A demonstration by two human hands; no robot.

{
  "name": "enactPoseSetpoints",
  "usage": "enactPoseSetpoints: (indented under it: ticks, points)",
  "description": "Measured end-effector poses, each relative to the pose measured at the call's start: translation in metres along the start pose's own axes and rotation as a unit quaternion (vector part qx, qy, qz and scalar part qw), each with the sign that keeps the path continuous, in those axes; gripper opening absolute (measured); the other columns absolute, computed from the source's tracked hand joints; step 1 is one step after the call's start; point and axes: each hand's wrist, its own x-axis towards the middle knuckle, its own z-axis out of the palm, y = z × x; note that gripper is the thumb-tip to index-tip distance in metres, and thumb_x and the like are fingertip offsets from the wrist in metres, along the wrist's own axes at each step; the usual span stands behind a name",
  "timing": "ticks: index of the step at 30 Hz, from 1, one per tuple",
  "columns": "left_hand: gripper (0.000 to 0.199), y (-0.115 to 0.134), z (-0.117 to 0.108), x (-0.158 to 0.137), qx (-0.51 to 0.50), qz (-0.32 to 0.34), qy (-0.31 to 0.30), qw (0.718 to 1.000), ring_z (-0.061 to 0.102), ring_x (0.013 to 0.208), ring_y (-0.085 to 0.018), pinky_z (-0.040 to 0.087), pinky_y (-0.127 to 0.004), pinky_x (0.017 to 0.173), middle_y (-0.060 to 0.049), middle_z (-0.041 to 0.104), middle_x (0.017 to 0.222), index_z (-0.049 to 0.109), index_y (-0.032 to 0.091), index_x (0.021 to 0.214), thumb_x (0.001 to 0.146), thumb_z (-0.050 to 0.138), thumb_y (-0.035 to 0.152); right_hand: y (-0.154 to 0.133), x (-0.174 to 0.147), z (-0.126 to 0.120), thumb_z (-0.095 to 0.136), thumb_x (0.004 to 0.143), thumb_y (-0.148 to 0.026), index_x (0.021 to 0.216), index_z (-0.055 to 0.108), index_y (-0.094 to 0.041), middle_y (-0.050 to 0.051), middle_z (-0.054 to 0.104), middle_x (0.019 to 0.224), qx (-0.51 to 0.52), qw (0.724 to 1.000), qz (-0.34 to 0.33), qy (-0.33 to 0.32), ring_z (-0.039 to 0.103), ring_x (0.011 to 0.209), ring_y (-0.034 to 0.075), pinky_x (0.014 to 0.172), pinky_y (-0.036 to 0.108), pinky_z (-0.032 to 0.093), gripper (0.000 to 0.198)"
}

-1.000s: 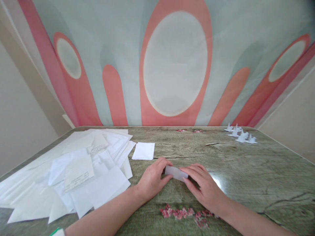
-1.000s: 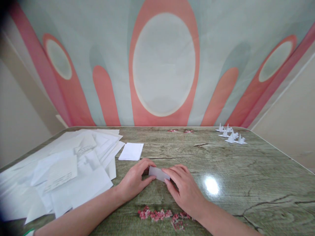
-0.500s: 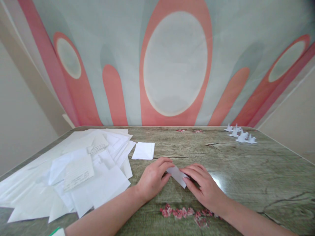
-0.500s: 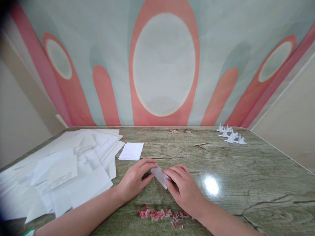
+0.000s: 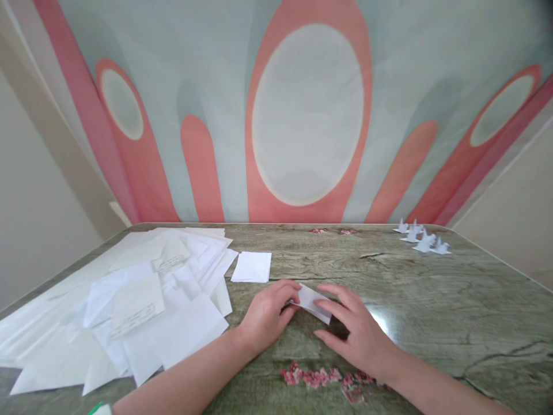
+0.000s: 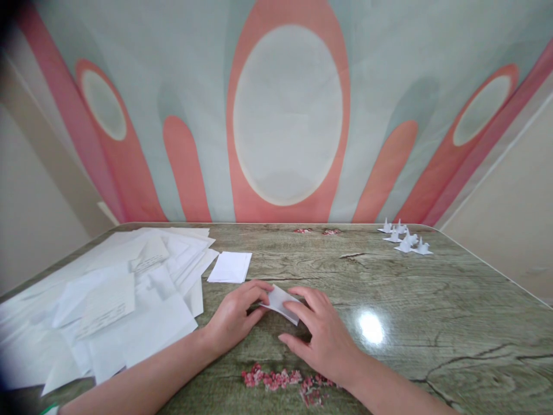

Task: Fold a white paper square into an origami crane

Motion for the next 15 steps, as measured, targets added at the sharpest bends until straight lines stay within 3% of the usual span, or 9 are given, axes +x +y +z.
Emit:
enactPoseSetpoints:
  ticks: [4,9,15]
  points:
    - [0.014,-0.0015,0.0007,-0.0001,-0.023,-0.021,0.010,0.999,0.056,0.098,-0.016,0.044,-0.029,0.086,-0.004,0.060,0.104,0.054,0.020,0.083,0.078,0.052,0.007,0.0019,0.0043,-0.0007,0.057,0.079,-0.019,0.101,0.063,-0.022,0.010,0.051,0.121,-0.015,0.999,-0.022,0.032,0.045,0.114,0.026,0.090,0.047,0.042,0.023]
    - [0.017,-0.0026,0.0001,-0.0002,-0.016,-0.023,-0.004,1.000,0.056,0.099,-0.018,0.045,-0.031,0.086,-0.005,0.060,0.105,0.055,0.020,0.083,0.076,0.051,0.005,0.0042,0.0079,-0.0057,0.054,0.082,-0.015,0.094,0.066,-0.025,0.004,0.065,0.099,-0.038,0.995,-0.074,0.056,0.051,0.108,0.023,0.088,0.045,0.043,0.020]
    - [0.015,0.0057,0.0009,-0.0029,0.074,0.037,-0.040,0.996,0.056,0.099,-0.018,0.044,-0.031,0.088,-0.004,0.062,0.106,0.058,0.020,0.091,0.080,0.053,0.012,-0.0007,0.0064,-0.0076,0.051,0.084,-0.015,0.097,0.064,-0.022,0.002,0.067,0.091,-0.079,0.991,-0.098,0.037,0.055,0.100,0.020,0.094,0.045,0.036,0.020]
